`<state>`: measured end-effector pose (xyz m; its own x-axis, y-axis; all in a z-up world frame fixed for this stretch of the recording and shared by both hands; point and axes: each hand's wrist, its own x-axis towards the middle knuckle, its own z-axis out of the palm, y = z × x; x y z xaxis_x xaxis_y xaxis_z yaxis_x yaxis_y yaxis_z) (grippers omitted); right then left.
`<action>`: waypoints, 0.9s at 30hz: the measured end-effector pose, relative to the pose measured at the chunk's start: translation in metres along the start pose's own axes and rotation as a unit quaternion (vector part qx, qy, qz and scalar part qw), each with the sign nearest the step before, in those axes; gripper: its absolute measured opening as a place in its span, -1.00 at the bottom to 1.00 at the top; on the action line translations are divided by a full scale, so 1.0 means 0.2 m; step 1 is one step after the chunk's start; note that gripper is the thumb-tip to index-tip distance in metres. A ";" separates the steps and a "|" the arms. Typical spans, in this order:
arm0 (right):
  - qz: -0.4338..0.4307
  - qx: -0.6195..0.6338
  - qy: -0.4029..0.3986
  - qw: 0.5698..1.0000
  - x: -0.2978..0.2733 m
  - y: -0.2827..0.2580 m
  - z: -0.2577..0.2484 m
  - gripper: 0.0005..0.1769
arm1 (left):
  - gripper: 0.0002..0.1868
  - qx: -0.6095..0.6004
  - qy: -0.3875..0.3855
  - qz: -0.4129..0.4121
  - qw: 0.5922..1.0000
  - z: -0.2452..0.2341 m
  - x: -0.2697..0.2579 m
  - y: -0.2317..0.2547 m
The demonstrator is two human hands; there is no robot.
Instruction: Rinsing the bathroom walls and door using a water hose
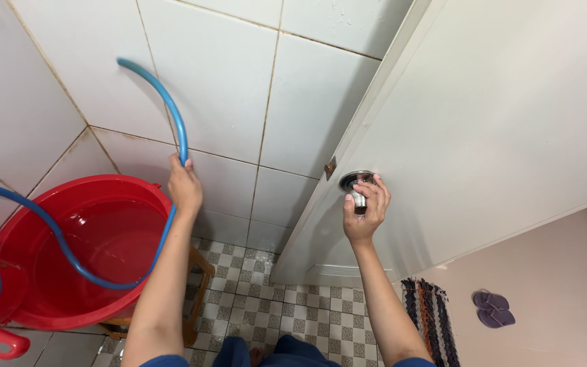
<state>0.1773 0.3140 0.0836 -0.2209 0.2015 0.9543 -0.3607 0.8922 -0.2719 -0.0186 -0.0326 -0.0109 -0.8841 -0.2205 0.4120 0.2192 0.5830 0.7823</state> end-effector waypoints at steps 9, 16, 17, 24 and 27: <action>-0.004 -0.002 0.001 1.000 0.01 0.00 0.02 -0.84 | -0.74 0.073 -0.002 0.212 0.975 0.11 -0.16 0.09; -0.020 -0.006 -0.049 0.999 0.05 -0.02 -0.05 -0.77 | -0.71 0.132 -0.065 0.276 0.950 0.21 -0.22 0.09; -0.018 -0.010 -0.046 0.999 0.06 -0.03 -0.07 -0.77 | -0.71 0.131 -0.068 0.280 0.948 0.19 -0.20 0.09; -0.101 -0.032 -0.082 0.991 0.25 -0.15 -0.27 -0.45 | -0.74 0.003 -0.008 0.151 0.989 0.04 -0.05 -0.05; -0.210 -0.044 0.043 0.976 0.42 -0.38 -0.46 -0.50 | -0.77 -0.009 0.011 0.051 0.999 -0.04 -0.05 -0.14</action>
<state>0.2700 0.3003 0.1965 0.0075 -0.1600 0.9871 -0.3223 0.9340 0.1539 -0.0129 -0.0538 -0.0327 -0.8480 -0.1781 0.4992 0.3148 0.5884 0.7447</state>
